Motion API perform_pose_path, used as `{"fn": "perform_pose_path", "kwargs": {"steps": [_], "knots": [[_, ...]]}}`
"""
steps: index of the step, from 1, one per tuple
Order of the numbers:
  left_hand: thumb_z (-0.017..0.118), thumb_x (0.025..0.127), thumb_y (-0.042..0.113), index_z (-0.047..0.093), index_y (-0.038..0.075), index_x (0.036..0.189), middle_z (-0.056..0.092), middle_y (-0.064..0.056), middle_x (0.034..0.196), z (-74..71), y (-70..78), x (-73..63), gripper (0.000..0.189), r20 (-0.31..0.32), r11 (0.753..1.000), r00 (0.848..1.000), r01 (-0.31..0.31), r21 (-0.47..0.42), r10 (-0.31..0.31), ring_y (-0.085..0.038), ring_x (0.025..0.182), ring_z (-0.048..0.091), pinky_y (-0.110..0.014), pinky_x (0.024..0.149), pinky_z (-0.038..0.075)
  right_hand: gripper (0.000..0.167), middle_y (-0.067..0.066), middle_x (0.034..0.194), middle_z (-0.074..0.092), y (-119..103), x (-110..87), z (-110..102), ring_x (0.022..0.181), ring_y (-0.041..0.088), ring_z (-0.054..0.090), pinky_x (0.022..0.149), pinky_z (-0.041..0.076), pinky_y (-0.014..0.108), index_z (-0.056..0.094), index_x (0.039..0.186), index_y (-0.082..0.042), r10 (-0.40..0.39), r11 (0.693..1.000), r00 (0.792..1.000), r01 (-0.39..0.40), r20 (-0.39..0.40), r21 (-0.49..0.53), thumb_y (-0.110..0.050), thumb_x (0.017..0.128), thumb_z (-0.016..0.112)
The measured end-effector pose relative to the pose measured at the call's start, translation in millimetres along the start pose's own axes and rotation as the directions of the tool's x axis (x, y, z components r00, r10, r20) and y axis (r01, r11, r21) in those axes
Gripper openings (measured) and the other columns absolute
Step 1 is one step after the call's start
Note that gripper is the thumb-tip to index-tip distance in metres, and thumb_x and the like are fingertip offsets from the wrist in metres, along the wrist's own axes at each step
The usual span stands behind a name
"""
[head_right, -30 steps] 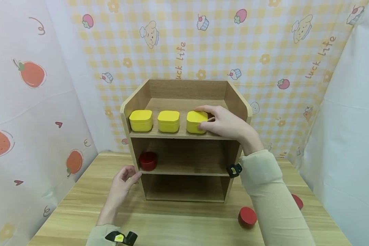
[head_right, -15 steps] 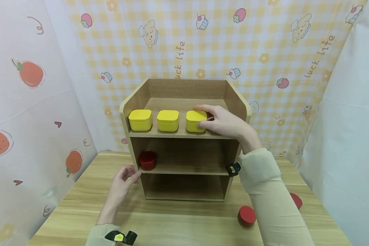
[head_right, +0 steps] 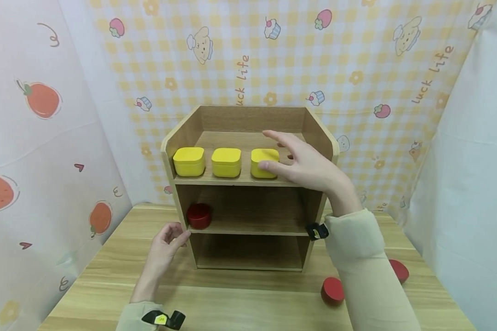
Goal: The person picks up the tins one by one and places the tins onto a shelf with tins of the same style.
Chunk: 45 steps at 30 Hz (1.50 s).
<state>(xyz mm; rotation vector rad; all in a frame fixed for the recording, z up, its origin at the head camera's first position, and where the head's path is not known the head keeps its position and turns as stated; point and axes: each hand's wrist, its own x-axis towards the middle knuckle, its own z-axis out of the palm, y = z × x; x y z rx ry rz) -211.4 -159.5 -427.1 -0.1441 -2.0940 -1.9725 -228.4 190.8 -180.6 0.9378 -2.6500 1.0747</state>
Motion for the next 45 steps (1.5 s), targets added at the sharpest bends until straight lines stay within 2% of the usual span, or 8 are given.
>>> {"fn": "perform_pose_path", "kwargs": {"steps": [5, 10, 13, 23, 33, 36, 40, 45], "knots": [[0.072, 0.090, 0.009, 0.055, -0.002, 0.107, 0.056, -0.008, 0.100, 0.5, 1.4, 0.2, 0.026, 0.000, 1.000, 1.000, 0.005, -0.013, -0.005, -0.015, 0.089, 0.057, -0.024, 0.070, 0.052, 0.056, -0.001, 0.145, 0.043, -9, -20.2, -2, 0.129, 0.021, 0.042, 0.104, 0.037, 0.048, 0.044, 0.146, -0.019, -0.064, 0.998, 0.990, 0.065, -0.126, 0.002, -0.024, 0.095, 0.066], [0.072, 0.090, 0.009, 0.055, -0.002, 0.107, 0.055, -0.007, 0.099, 1.2, -2.7, 0.9, 0.026, 0.001, 1.000, 1.000, -0.004, -0.017, 0.004, -0.015, 0.088, 0.057, -0.024, 0.069, 0.052, 0.047, -0.002, 0.134, 0.050, -11, -43.5, -2, 0.118, 0.016, 0.051, 0.098, 0.044, 0.030, 0.052, 0.140, -0.018, -0.089, 0.996, 0.965, 0.093, -0.247, 0.002, -0.015, 0.095, 0.065], [0.072, 0.090, 0.010, 0.055, -0.002, 0.107, 0.055, -0.007, 0.099, 1.1, -1.1, 0.5, 0.026, 0.000, 1.000, 1.000, -0.008, -0.016, 0.008, -0.015, 0.088, 0.058, -0.024, 0.070, 0.052, 0.043, -0.001, 0.128, 0.054, -11, -56.1, -1, 0.111, 0.015, 0.055, 0.092, 0.045, 0.020, 0.056, 0.135, -0.016, -0.119, 0.992, 0.941, 0.125, -0.317, -0.003, -0.007, 0.094, 0.065], [0.071, 0.091, 0.009, 0.055, -0.002, 0.106, 0.055, -0.007, 0.100, -2.4, -0.6, 0.7, 0.025, -0.013, 1.000, 1.000, -0.008, -0.006, 0.008, -0.014, 0.087, 0.057, -0.023, 0.068, 0.052, 0.017, 0.021, 0.118, 0.058, 11, -92.5, 5, 0.107, 0.025, 0.056, 0.089, 0.046, 0.021, 0.063, 0.102, 0.012, -0.236, 0.942, 0.843, 0.321, -0.484, 0.101, 0.017, 0.087, 0.058], [0.071, 0.091, 0.010, 0.055, -0.002, 0.107, 0.055, -0.008, 0.100, -1.9, 0.5, 1.6, 0.026, -0.014, 1.000, 1.000, -0.008, 0.001, 0.008, -0.014, 0.087, 0.057, -0.023, 0.069, 0.052, 0.023, 0.020, 0.109, 0.062, 54, -137.0, 17, 0.103, 0.021, 0.060, 0.089, 0.048, 0.019, 0.059, 0.104, 0.017, -0.186, 0.896, 0.832, 0.362, -0.523, 0.256, 0.026, 0.082, 0.054], [0.071, 0.091, 0.010, 0.055, -0.002, 0.107, 0.055, -0.009, 0.100, -1.3, 1.4, 1.8, 0.026, -0.010, 1.000, 1.000, -0.011, 0.003, 0.011, -0.014, 0.088, 0.057, -0.023, 0.069, 0.052, 0.027, 0.015, 0.109, 0.063, 67, -152.8, 23, 0.102, 0.018, 0.062, 0.089, 0.047, 0.018, 0.058, 0.107, 0.017, -0.123, 0.929, 0.849, 0.281, -0.515, 0.240, 0.026, 0.082, 0.054], [0.071, 0.091, 0.011, 0.055, -0.001, 0.107, 0.055, -0.009, 0.101, -0.7, 1.8, 1.7, 0.026, -0.009, 1.000, 1.000, -0.009, 0.010, 0.009, -0.014, 0.089, 0.057, -0.023, 0.069, 0.052, 0.025, 0.004, 0.108, 0.066, 81, -172.6, 34, 0.099, 0.010, 0.063, 0.085, 0.047, 0.013, 0.059, 0.112, 0.011, 0.043, 0.989, 0.861, 0.035, -0.506, 0.145, 0.018, 0.088, 0.059], [0.071, 0.091, 0.011, 0.055, -0.001, 0.106, 0.055, -0.009, 0.100, -0.3, 1.6, 1.4, 0.026, -0.002, 1.000, 1.000, -0.003, 0.010, 0.003, -0.015, 0.088, 0.057, -0.024, 0.068, 0.052, 0.022, -0.007, 0.108, 0.065, 102, -189.9, 47, 0.097, 0.004, 0.063, 0.080, 0.046, 0.009, 0.060, 0.116, 0.003, 0.222, 0.975, 0.848, -0.194, -0.482, 0.109, 0.001, 0.094, 0.062]]}}
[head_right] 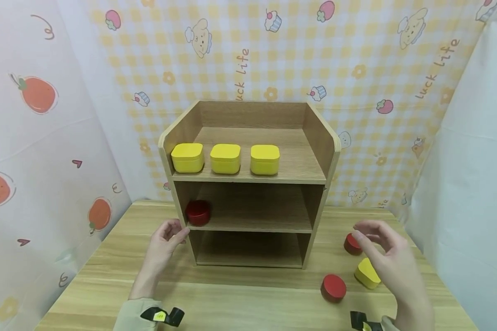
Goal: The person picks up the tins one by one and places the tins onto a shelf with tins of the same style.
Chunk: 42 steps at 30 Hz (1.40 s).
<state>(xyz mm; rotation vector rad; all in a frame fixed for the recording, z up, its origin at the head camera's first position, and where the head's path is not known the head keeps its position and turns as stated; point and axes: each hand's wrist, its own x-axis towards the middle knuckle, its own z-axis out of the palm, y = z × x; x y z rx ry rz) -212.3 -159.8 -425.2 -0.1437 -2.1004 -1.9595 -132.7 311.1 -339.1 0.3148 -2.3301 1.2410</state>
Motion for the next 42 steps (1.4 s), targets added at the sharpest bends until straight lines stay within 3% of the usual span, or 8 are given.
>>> {"fn": "perform_pose_path", "kwargs": {"steps": [12, 20, 25, 28, 31, 34, 37, 42], "knots": [[0.071, 0.091, 0.011, 0.054, -0.002, 0.108, 0.055, -0.007, 0.099, -2.5, 1.6, 1.1, 0.027, -0.003, 1.000, 1.000, -0.004, -0.004, 0.004, -0.013, 0.086, 0.057, -0.023, 0.068, 0.051, 0.025, -0.015, 0.101, 0.064, 59, -5.7, 7, 0.091, -0.007, 0.057, 0.076, 0.044, 0.006, 0.062, 0.115, -0.001, 0.114, 0.986, 0.993, -0.108, 0.041, -0.129, -0.015, 0.095, 0.066], [0.071, 0.091, 0.012, 0.054, -0.001, 0.107, 0.054, -0.007, 0.100, -3.0, 2.0, 0.7, 0.027, -0.006, 1.000, 1.000, 0.000, 0.000, 0.000, -0.014, 0.088, 0.056, -0.023, 0.069, 0.051, 0.036, 0.022, 0.110, 0.065, 92, -19.6, 5, 0.085, -0.018, 0.046, 0.069, 0.040, 0.013, 0.061, 0.117, 0.000, 0.237, 0.940, 0.971, -0.220, 0.038, -0.261, -0.028, 0.096, 0.065], [0.071, 0.091, 0.012, 0.054, -0.001, 0.108, 0.055, -0.008, 0.101, -2.6, 1.1, 0.8, 0.027, -0.005, 1.000, 1.000, 0.013, -0.001, -0.013, -0.014, 0.088, 0.057, -0.023, 0.069, 0.051, 0.040, 0.028, 0.116, 0.062, 107, -27.2, 3, 0.081, -0.021, 0.043, 0.065, 0.040, 0.013, 0.059, 0.119, 0.003, 0.290, 0.916, 0.957, -0.274, 0.012, -0.294, -0.029, 0.095, 0.065], [0.072, 0.090, 0.011, 0.054, -0.001, 0.108, 0.054, -0.007, 0.101, -1.8, -0.2, 0.5, 0.027, -0.003, 1.000, 1.000, 0.020, -0.006, -0.020, -0.014, 0.089, 0.057, -0.023, 0.069, 0.051, 0.043, 0.030, 0.120, 0.059, 112, -29.7, 3, 0.085, -0.010, 0.052, 0.064, 0.041, 0.014, 0.058, 0.121, 0.004, 0.329, 0.900, 0.944, -0.308, 0.018, -0.310, -0.030, 0.096, 0.065], [0.071, 0.091, 0.009, 0.054, -0.001, 0.108, 0.054, -0.007, 0.102, -0.9, -0.1, -0.3, 0.026, -0.003, 1.000, 1.000, 0.025, -0.013, -0.025, -0.014, 0.090, 0.057, -0.023, 0.070, 0.050, 0.043, 0.032, 0.121, 0.058, 117, -32.3, 5, 0.093, 0.021, 0.064, 0.064, 0.041, 0.013, 0.058, 0.120, 0.006, 0.340, 0.888, 0.940, -0.315, 0.016, -0.336, -0.028, 0.095, 0.067], [0.071, 0.091, 0.010, 0.054, -0.001, 0.108, 0.054, -0.008, 0.102, -0.3, 0.1, -1.0, 0.026, -0.002, 1.000, 1.000, 0.023, -0.015, -0.023, -0.014, 0.091, 0.057, -0.023, 0.071, 0.050, 0.042, 0.034, 0.119, 0.057, 121, -34.0, 7, 0.101, 0.049, 0.058, 0.063, 0.040, 0.013, 0.058, 0.119, 0.007, 0.331, 0.882, 0.944, -0.307, 0.008, -0.358, -0.025, 0.093, 0.069], [0.071, 0.091, 0.012, 0.054, -0.002, 0.107, 0.054, -0.009, 0.102, -0.2, -0.2, -1.6, 0.027, 0.003, 1.000, 1.000, 0.014, -0.017, -0.014, -0.015, 0.091, 0.057, -0.024, 0.070, 0.051, 0.047, 0.036, 0.121, 0.056, 124, -33.7, 8, 0.103, 0.051, 0.056, 0.068, 0.042, 0.020, 0.057, 0.121, 0.007, 0.353, 0.871, 0.935, -0.323, 0.015, -0.369, -0.028, 0.092, 0.070], [0.071, 0.091, 0.012, 0.054, -0.002, 0.109, 0.054, -0.008, 0.103, -0.3, -1.5, -1.8, 0.028, 0.011, 1.000, 1.000, 0.004, -0.019, -0.004, -0.015, 0.091, 0.057, -0.024, 0.070, 0.052, 0.063, 0.040, 0.129, 0.044, 128, -32.8, 7, 0.112, 0.053, 0.048, 0.083, 0.044, 0.054, 0.046, 0.133, 0.007, 0.436, 0.853, 0.898, -0.388, 0.067, -0.350, -0.036, 0.093, 0.069]]}}
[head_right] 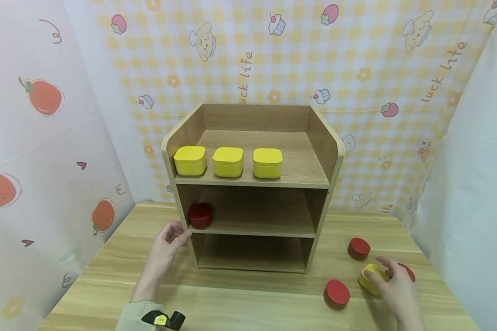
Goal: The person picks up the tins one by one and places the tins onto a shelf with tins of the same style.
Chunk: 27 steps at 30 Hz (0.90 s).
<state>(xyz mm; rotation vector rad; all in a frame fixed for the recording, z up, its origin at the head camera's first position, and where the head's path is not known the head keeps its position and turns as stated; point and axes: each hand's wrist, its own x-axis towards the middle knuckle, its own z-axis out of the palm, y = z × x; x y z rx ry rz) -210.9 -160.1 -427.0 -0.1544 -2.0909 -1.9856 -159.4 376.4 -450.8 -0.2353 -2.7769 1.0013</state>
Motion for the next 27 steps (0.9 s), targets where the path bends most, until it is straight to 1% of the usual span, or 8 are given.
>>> {"fn": "perform_pose_path", "kwargs": {"steps": [2, 5, 7, 8, 11, 13, 21, 27], "knots": [[0.071, 0.091, 0.011, 0.054, -0.002, 0.109, 0.054, -0.007, 0.103, 0.6, -0.5, -0.4, 0.028, -0.001, 1.000, 1.000, 0.001, -0.003, -0.001, -0.015, 0.091, 0.056, -0.023, 0.070, 0.051, 0.068, 0.042, 0.131, 0.041, 3, 0.3, -1, 0.113, 0.054, 0.045, 0.086, 0.041, 0.061, 0.041, 0.137, 0.008, 0.012, 1.000, 0.999, -0.012, 0.031, 0.003, -0.037, 0.093, 0.068], [0.071, 0.091, 0.011, 0.054, -0.002, 0.110, 0.054, -0.006, 0.103, 1.2, -0.8, -1.1, 0.028, -0.005, 1.000, 1.000, 0.010, -0.003, -0.010, -0.014, 0.092, 0.057, -0.024, 0.070, 0.052, 0.073, 0.043, 0.133, 0.039, 8, 0.4, 1, 0.115, 0.054, 0.045, 0.087, 0.041, 0.059, 0.036, 0.139, 0.009, 0.011, 1.000, 0.998, -0.012, 0.065, 0.009, -0.037, 0.093, 0.068], [0.071, 0.091, 0.011, 0.054, -0.001, 0.110, 0.055, -0.006, 0.103, 1.2, -0.9, -0.9, 0.028, -0.009, 1.000, 1.000, 0.015, 0.004, -0.015, -0.013, 0.092, 0.057, -0.024, 0.072, 0.052, 0.077, 0.042, 0.135, 0.038, 11, 0.9, 2, 0.115, 0.051, 0.046, 0.088, 0.041, 0.053, 0.033, 0.141, 0.010, 0.022, 0.999, 0.994, -0.025, 0.109, 0.026, -0.036, 0.092, 0.069], [0.071, 0.091, 0.012, 0.054, -0.001, 0.110, 0.055, -0.006, 0.103, 1.1, -0.8, -0.8, 0.028, -0.011, 1.000, 1.000, 0.019, 0.007, -0.019, -0.013, 0.093, 0.057, -0.024, 0.073, 0.052, 0.078, 0.043, 0.135, 0.037, 13, 1.3, 2, 0.116, 0.051, 0.045, 0.089, 0.040, 0.053, 0.030, 0.141, 0.011, 0.032, 0.999, 0.991, -0.038, 0.133, 0.039, -0.036, 0.092, 0.069], [0.071, 0.091, 0.013, 0.054, 0.000, 0.111, 0.055, -0.005, 0.103, 0.8, -1.5, 0.6, 0.029, -0.010, 0.999, 1.000, 0.025, 0.021, -0.024, -0.012, 0.093, 0.057, -0.024, 0.074, 0.051, 0.085, 0.043, 0.135, 0.035, 16, 2.9, 3, 0.117, 0.050, 0.043, 0.092, 0.038, 0.054, 0.024, 0.143, 0.012, 0.074, 0.995, 0.978, -0.087, 0.193, 0.057, -0.036, 0.091, 0.070], [0.072, 0.091, 0.014, 0.055, 0.000, 0.111, 0.055, -0.005, 0.104, 0.9, -0.9, 0.6, 0.030, -0.010, 0.999, 1.000, 0.026, 0.022, -0.026, -0.012, 0.094, 0.056, -0.024, 0.075, 0.051, 0.088, 0.044, 0.134, 0.033, 18, 3.7, 3, 0.116, 0.050, 0.042, 0.094, 0.037, 0.057, 0.021, 0.144, 0.012, 0.097, 0.991, 0.972, -0.113, 0.214, 0.065, -0.035, 0.090, 0.071], [0.071, 0.091, 0.012, 0.054, -0.001, 0.110, 0.055, -0.005, 0.102, 0.3, -0.3, 0.4, 0.029, -0.016, 1.000, 1.000, 0.025, 0.017, -0.024, -0.012, 0.093, 0.056, -0.026, 0.074, 0.052, 0.089, 0.044, 0.131, 0.034, 24, 3.1, 4, 0.115, 0.049, 0.041, 0.095, 0.036, 0.057, 0.016, 0.143, 0.016, 0.118, 0.985, 0.961, -0.145, 0.250, 0.092, -0.028, 0.090, 0.072], [0.071, 0.091, 0.012, 0.054, 0.000, 0.111, 0.055, -0.005, 0.102, 0.9, -1.7, 1.3, 0.029, -0.013, 1.000, 1.000, 0.020, 0.023, -0.020, -0.011, 0.092, 0.056, -0.026, 0.074, 0.052, 0.085, 0.046, 0.130, 0.034, 26, 2.4, 6, 0.115, 0.050, 0.042, 0.096, 0.036, 0.058, 0.018, 0.138, 0.020, 0.115, 0.985, 0.964, -0.143, 0.240, 0.101, -0.023, 0.089, 0.073]]}}
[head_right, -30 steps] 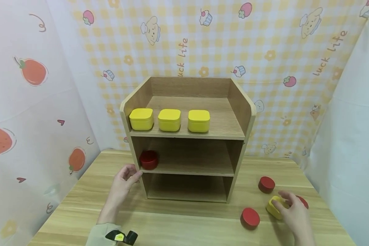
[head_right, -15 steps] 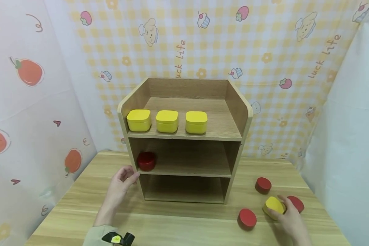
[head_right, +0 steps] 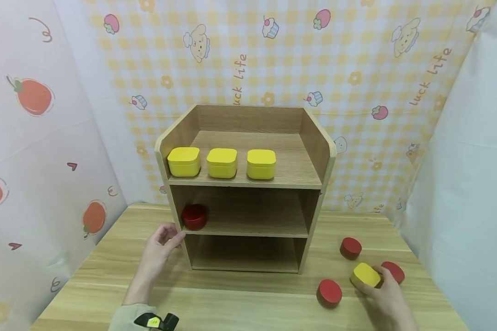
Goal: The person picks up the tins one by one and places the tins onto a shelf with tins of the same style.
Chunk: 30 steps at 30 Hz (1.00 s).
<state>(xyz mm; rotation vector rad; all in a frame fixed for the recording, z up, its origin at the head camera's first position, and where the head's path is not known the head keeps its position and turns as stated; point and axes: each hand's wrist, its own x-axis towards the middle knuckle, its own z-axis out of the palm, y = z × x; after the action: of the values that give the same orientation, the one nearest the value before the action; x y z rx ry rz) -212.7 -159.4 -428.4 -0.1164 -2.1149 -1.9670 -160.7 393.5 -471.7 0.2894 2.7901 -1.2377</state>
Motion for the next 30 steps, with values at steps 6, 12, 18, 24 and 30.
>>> {"fn": "perform_pose_path", "kwargs": {"steps": [6, 12, 18, 24, 30], "knots": [[0.071, 0.091, 0.012, 0.054, -0.001, 0.111, 0.055, -0.005, 0.101, 0.3, 0.8, 0.2, 0.029, 0.002, 1.000, 1.000, -0.006, -0.003, 0.006, -0.012, 0.089, 0.056, -0.024, 0.073, 0.051, 0.083, 0.045, 0.129, 0.036, -1, -1.2, 0, 0.114, 0.049, 0.042, 0.096, 0.035, 0.058, 0.022, 0.135, 0.019, 0.011, 1.000, 1.000, -0.011, -0.004, 0.006, -0.025, 0.088, 0.074], [0.071, 0.091, 0.012, 0.054, -0.001, 0.111, 0.055, -0.005, 0.101, 0.3, 0.6, 0.5, 0.029, 0.001, 1.000, 1.000, -0.009, 0.003, 0.009, -0.011, 0.089, 0.056, -0.024, 0.073, 0.051, 0.082, 0.042, 0.127, 0.039, -6, -5.7, -5, 0.108, 0.043, 0.046, 0.089, 0.043, 0.040, 0.024, 0.133, 0.020, 0.005, 1.000, 1.000, -0.005, -0.011, -0.003, -0.027, 0.088, 0.075], [0.071, 0.091, 0.011, 0.054, -0.002, 0.110, 0.055, -0.005, 0.101, -0.6, 0.2, 0.0, 0.029, -0.004, 1.000, 1.000, -0.020, -0.001, 0.020, -0.012, 0.091, 0.056, -0.023, 0.071, 0.051, 0.074, 0.040, 0.123, 0.045, -18, -10.9, -11, 0.098, 0.031, 0.054, 0.069, 0.045, 0.017, 0.030, 0.131, 0.020, -0.095, 0.995, 0.991, 0.093, -0.096, -0.021, -0.020, 0.088, 0.075], [0.071, 0.091, 0.009, 0.054, -0.003, 0.109, 0.054, -0.006, 0.100, -0.9, 0.8, -1.3, 0.028, -0.004, 0.999, 1.000, -0.029, -0.021, 0.029, -0.014, 0.090, 0.056, -0.022, 0.069, 0.051, 0.076, 0.042, 0.128, 0.041, -33, -19.5, -18, 0.097, 0.022, 0.058, 0.068, 0.048, 0.018, 0.027, 0.137, 0.017, -0.118, 0.993, 0.985, 0.119, -0.126, 0.001, -0.021, 0.090, 0.073], [0.071, 0.091, 0.009, 0.054, -0.003, 0.110, 0.054, -0.005, 0.099, 0.9, -0.5, 0.1, 0.028, 0.002, 0.999, 1.000, -0.029, -0.024, 0.030, -0.012, 0.089, 0.056, -0.023, 0.068, 0.052, 0.079, 0.038, 0.131, 0.042, -47, -31.7, -25, 0.088, -0.009, 0.047, 0.067, 0.048, 0.016, 0.027, 0.141, 0.010, -0.143, 0.988, 0.975, 0.150, -0.171, 0.023, -0.027, 0.090, 0.074]]}}
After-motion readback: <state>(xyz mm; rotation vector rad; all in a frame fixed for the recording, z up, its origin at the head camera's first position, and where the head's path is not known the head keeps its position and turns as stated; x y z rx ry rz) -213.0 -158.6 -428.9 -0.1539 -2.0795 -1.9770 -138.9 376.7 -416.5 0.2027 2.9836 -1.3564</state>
